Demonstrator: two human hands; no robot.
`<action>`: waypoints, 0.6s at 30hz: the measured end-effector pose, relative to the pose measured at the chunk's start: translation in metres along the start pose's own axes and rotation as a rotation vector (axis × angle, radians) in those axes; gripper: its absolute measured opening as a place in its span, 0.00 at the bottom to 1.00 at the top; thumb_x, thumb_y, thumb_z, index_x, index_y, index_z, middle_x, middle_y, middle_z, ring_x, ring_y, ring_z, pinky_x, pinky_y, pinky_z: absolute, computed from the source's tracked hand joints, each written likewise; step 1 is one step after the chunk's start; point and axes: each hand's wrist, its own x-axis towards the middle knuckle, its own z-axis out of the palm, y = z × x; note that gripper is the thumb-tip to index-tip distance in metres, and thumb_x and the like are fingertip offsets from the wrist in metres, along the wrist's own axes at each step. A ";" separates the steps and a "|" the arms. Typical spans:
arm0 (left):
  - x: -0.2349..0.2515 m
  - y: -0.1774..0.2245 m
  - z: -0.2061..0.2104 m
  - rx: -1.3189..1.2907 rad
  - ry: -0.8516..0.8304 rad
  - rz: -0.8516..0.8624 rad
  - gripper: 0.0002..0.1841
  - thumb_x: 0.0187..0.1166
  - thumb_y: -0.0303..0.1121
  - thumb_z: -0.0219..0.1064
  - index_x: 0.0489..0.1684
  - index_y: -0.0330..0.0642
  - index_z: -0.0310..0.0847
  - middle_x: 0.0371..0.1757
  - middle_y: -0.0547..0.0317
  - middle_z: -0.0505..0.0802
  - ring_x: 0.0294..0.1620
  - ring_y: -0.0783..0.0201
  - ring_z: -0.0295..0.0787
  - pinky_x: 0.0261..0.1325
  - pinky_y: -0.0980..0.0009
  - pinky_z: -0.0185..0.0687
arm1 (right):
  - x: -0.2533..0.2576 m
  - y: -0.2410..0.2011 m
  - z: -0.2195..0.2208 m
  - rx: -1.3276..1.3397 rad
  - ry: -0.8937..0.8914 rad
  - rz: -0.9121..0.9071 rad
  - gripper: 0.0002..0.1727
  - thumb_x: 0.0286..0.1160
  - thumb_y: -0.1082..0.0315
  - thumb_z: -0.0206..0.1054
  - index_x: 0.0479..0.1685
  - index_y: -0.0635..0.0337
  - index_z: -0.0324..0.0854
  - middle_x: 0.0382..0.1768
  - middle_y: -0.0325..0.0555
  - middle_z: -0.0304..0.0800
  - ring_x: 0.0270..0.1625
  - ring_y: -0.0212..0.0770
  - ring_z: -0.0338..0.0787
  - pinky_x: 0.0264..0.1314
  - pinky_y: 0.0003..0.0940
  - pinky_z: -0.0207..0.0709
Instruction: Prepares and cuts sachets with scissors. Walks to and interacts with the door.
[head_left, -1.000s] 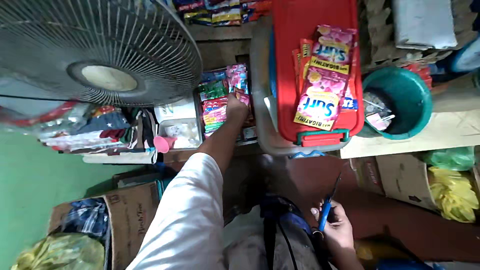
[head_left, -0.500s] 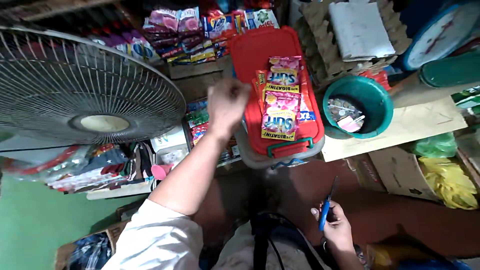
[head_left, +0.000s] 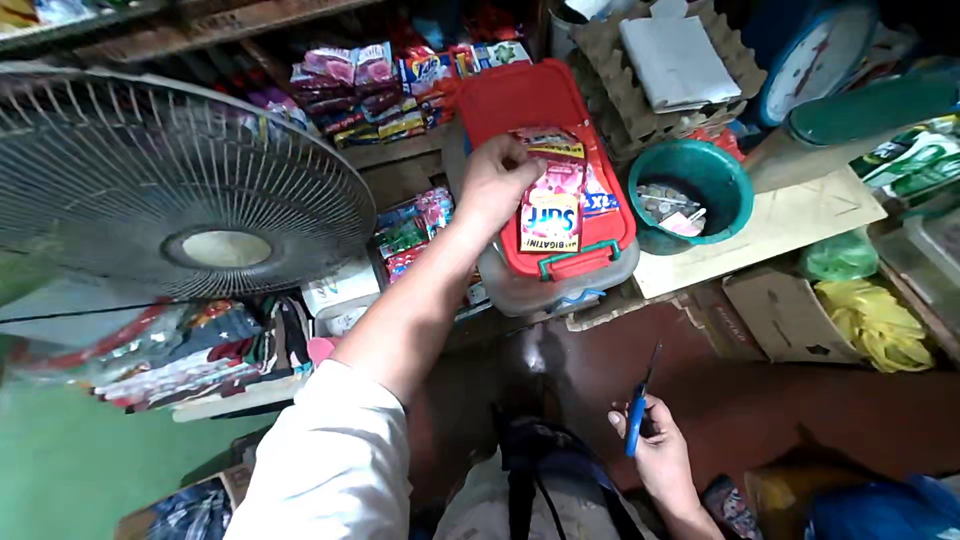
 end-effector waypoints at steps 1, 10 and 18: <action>-0.010 0.003 -0.002 -0.203 -0.012 0.002 0.10 0.76 0.32 0.72 0.45 0.36 0.80 0.40 0.55 0.88 0.40 0.64 0.88 0.48 0.64 0.88 | -0.004 -0.001 0.001 0.002 -0.007 -0.025 0.23 0.66 0.64 0.79 0.58 0.62 0.81 0.46 0.40 0.94 0.47 0.28 0.93 0.50 0.23 0.89; -0.158 0.032 -0.064 -0.833 -0.126 0.128 0.20 0.73 0.13 0.58 0.58 0.44 0.64 0.43 0.54 0.91 0.42 0.59 0.94 0.49 0.58 0.94 | -0.051 -0.038 0.015 0.086 -0.144 -0.208 0.22 0.67 0.68 0.77 0.59 0.65 0.78 0.47 0.40 0.95 0.46 0.28 0.93 0.49 0.20 0.88; -0.311 0.052 -0.114 -0.608 -0.229 0.124 0.31 0.68 0.10 0.65 0.76 0.31 0.72 0.61 0.47 0.91 0.51 0.60 0.95 0.54 0.65 0.94 | -0.108 -0.080 -0.002 -0.092 -0.630 -0.240 0.45 0.54 0.39 0.82 0.67 0.62 0.76 0.55 0.36 0.88 0.57 0.27 0.88 0.58 0.23 0.85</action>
